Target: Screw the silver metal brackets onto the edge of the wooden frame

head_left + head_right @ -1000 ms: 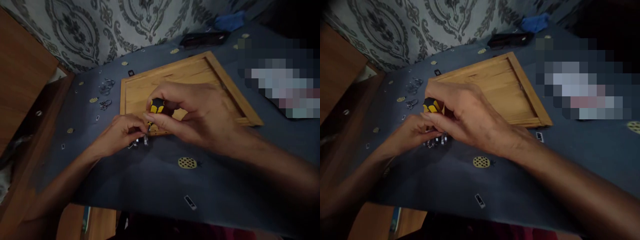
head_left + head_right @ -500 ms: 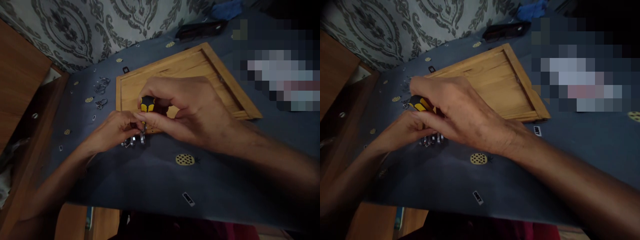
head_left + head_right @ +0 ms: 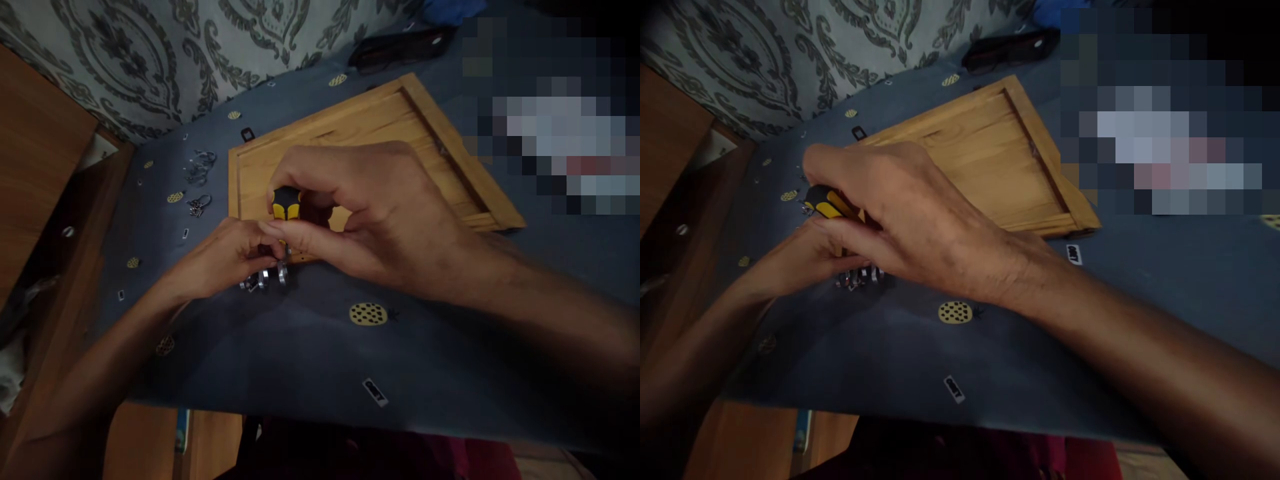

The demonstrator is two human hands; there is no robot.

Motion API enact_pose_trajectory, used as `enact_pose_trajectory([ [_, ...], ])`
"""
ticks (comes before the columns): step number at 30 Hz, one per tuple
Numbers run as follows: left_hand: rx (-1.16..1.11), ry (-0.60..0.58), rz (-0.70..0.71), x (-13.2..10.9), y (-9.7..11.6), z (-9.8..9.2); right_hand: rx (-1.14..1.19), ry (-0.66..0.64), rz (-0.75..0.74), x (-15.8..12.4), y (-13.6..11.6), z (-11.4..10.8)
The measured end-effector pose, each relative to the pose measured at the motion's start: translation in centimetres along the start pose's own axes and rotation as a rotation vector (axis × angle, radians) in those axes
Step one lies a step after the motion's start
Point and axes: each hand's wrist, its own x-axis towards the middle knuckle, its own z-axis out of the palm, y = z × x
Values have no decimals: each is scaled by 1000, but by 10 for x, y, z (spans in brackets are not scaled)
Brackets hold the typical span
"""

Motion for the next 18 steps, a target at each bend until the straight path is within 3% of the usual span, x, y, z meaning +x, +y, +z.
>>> enact_pose_trajectory([
  [10,42,-27,37,2,6,-3,-42,-17,27,1,-1,0],
  [18,6,25,53,4,1,-1,2,-4,10,1,1,0],
])
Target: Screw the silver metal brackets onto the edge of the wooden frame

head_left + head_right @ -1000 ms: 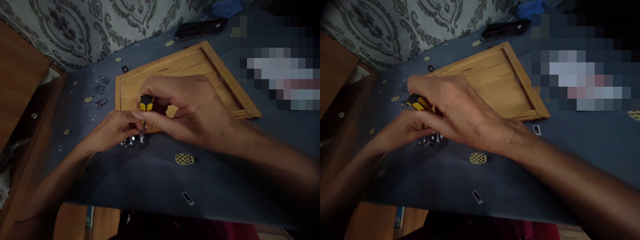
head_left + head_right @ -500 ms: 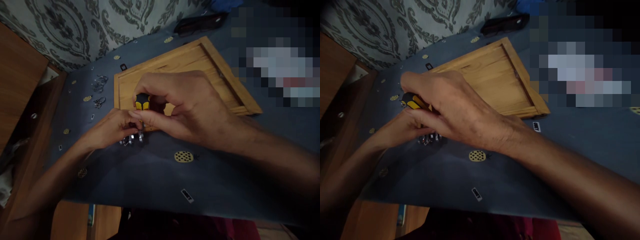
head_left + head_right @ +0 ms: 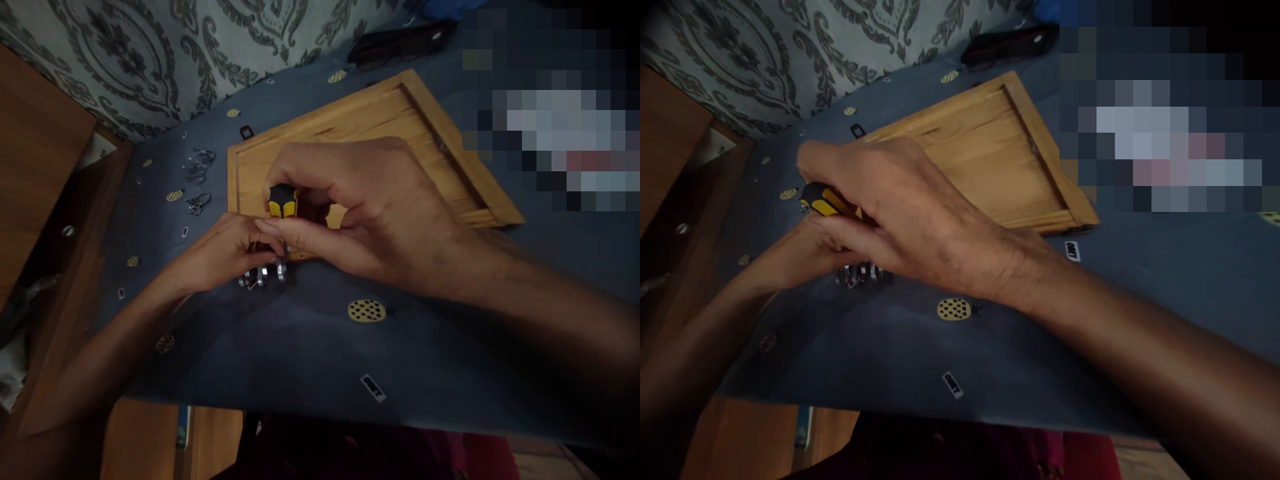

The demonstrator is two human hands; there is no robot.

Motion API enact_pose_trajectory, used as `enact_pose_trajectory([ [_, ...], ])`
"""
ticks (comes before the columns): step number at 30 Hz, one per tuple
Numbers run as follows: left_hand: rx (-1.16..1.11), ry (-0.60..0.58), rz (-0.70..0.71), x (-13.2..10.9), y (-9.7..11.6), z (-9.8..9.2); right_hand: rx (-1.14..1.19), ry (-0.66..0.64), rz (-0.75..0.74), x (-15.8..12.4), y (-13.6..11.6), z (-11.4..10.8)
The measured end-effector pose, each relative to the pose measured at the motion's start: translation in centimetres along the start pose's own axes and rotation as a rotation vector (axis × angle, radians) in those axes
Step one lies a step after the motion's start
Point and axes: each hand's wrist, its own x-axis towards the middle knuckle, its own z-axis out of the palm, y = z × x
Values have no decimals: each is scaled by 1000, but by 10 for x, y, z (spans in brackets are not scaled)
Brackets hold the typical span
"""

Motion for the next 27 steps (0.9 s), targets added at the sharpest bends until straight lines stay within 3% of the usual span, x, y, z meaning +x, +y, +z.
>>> enact_pose_trajectory([
  [27,17,10,-103,1,0,1,-27,-5,2,1,0,-1],
])
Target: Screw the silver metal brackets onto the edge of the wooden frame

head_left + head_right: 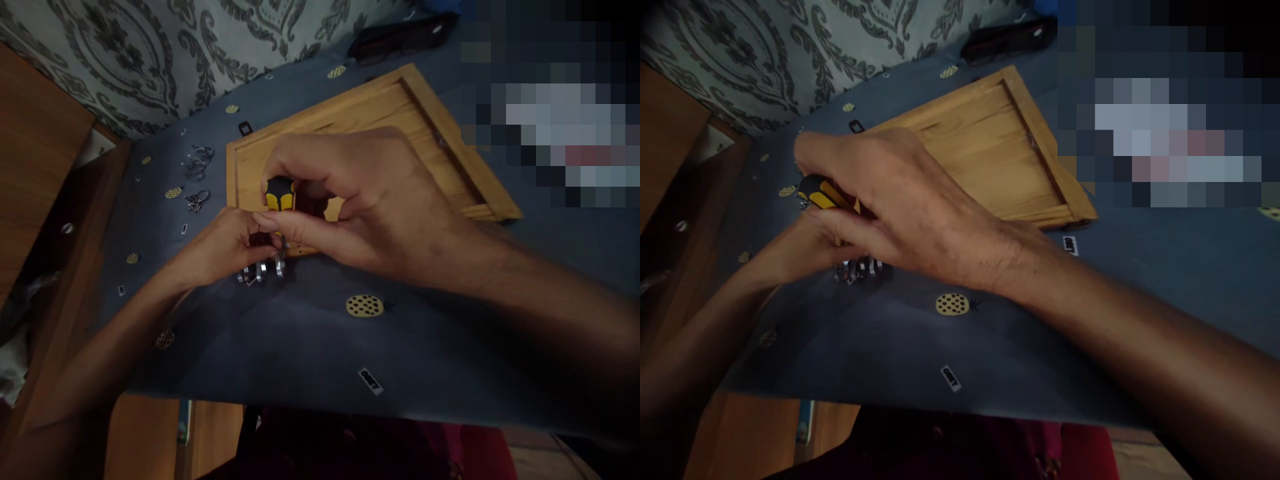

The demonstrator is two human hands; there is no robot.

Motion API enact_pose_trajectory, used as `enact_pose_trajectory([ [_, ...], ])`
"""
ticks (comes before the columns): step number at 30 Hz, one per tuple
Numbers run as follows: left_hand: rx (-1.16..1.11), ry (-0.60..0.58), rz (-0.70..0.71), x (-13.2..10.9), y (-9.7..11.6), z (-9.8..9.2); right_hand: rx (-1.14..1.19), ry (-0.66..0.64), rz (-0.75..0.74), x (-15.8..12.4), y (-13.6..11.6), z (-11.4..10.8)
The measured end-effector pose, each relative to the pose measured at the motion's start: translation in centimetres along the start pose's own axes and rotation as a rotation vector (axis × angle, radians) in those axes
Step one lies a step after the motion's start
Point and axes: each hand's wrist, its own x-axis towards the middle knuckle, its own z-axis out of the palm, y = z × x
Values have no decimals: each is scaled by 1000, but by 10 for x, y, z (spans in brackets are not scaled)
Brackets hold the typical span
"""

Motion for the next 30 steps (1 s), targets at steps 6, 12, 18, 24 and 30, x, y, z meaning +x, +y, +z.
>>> enact_pose_trajectory([
  [6,14,4,-27,2,2,-1,-22,3,15,1,0,1],
  [12,-46,-5,-35,0,-2,1,-33,13,13,0,0,1],
  [18,-51,7,-32,-2,-4,0,-40,16,11,-1,1,2],
  [24,-43,-1,-5,0,-4,0,-29,15,2,0,1,1],
  [30,-7,-3,42,0,-2,0,-27,20,-20,0,1,2],
])
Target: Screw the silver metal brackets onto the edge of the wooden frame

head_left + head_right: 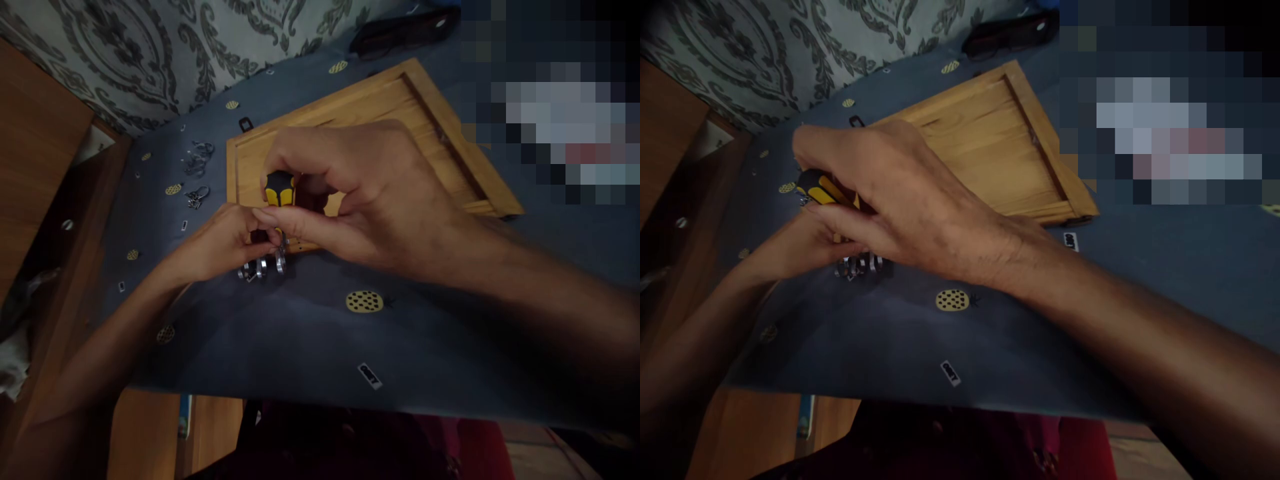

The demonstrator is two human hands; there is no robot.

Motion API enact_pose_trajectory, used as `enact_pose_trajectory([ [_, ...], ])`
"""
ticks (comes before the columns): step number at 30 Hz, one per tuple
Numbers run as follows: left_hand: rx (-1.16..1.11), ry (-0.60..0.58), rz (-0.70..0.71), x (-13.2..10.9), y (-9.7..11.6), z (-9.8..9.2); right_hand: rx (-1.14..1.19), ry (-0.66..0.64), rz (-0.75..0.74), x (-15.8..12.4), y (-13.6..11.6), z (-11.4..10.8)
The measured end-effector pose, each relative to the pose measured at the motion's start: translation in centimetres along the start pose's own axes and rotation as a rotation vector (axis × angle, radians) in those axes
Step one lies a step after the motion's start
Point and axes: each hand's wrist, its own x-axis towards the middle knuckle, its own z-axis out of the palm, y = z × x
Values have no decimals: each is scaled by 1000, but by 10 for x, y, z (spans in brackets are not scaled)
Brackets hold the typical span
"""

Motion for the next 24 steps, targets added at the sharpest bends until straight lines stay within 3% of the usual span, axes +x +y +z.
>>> enact_pose_trajectory([
  [24,78,51,46,-4,0,0,-43,-7,19,1,0,0],
])
